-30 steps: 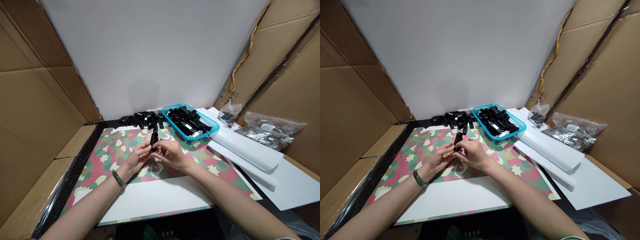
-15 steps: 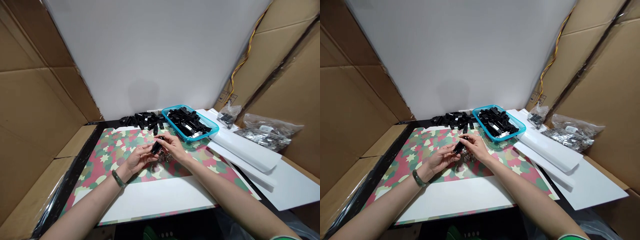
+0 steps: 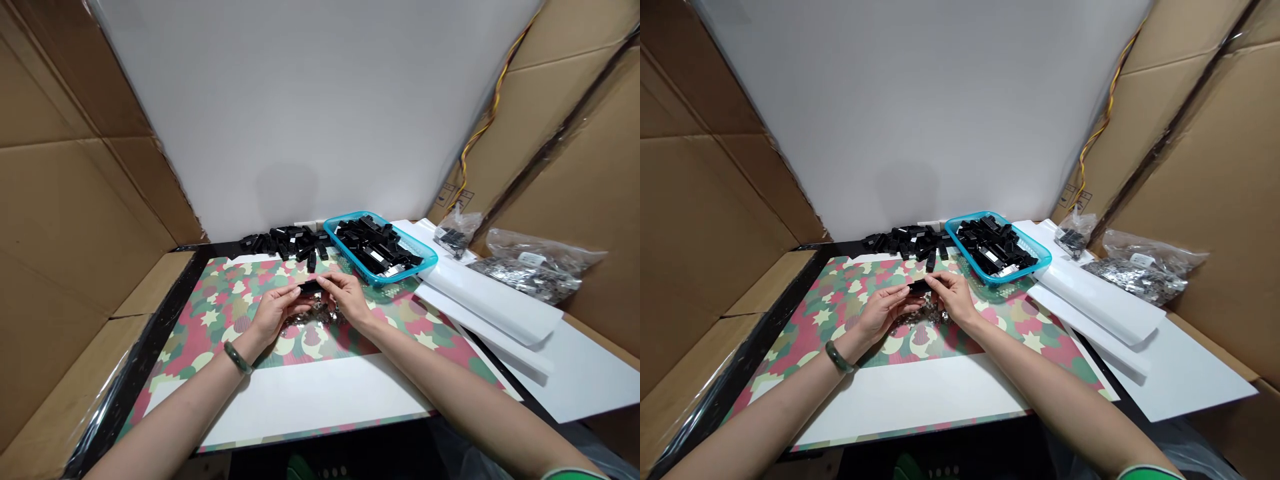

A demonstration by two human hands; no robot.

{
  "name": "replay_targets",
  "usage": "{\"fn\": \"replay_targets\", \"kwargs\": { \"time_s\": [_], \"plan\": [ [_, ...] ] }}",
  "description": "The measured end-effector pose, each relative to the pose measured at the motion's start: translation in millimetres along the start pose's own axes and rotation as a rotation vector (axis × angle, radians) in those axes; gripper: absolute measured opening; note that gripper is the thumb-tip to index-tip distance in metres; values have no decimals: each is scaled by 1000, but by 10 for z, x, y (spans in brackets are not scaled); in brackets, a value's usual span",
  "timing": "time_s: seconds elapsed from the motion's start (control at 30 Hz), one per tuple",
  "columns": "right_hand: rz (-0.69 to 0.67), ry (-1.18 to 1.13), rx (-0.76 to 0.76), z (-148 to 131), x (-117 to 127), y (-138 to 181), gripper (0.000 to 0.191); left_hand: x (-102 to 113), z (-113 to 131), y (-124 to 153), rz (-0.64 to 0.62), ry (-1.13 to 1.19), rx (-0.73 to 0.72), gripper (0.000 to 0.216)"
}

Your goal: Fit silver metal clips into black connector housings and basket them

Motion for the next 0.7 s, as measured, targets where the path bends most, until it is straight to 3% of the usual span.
{"fn": "replay_targets", "kwargs": {
  "time_s": [0.2, 0.37, 0.47, 0.53, 0.63, 0.7],
  "plan": [
    [-18, -65, -61, -4, -95, 74, 30, 38, -49, -53, -1, -122, -53, 37],
    [62, -183, -182, 58, -41, 43, 32, 35, 68, -23, 28, -220, -192, 49],
    [8, -175, -235, 78, -45, 39, 34, 41, 98, -2, 68, -238, -248, 42],
    [-1, -42, -121, 24, -46, 54, 33, 52, 77, -5, 69, -226, -229, 35],
    [17, 294, 348, -177, -62, 116, 25, 64, 27, -25, 16, -189, -176, 36],
    [-84, 477, 644, -286, -120, 181, 18, 63, 11, -35, -21, -164, -171, 36]
  ]
}}
Point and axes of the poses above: each hand's wrist, its own y-axis away from the middle knuckle, its own x-axis out of the back of the hand, z = x × y, the point moved 3 cm from there along -y, towards the middle knuckle, and after that the axes turned 15 degrees about -y, right-handed, at the moved point
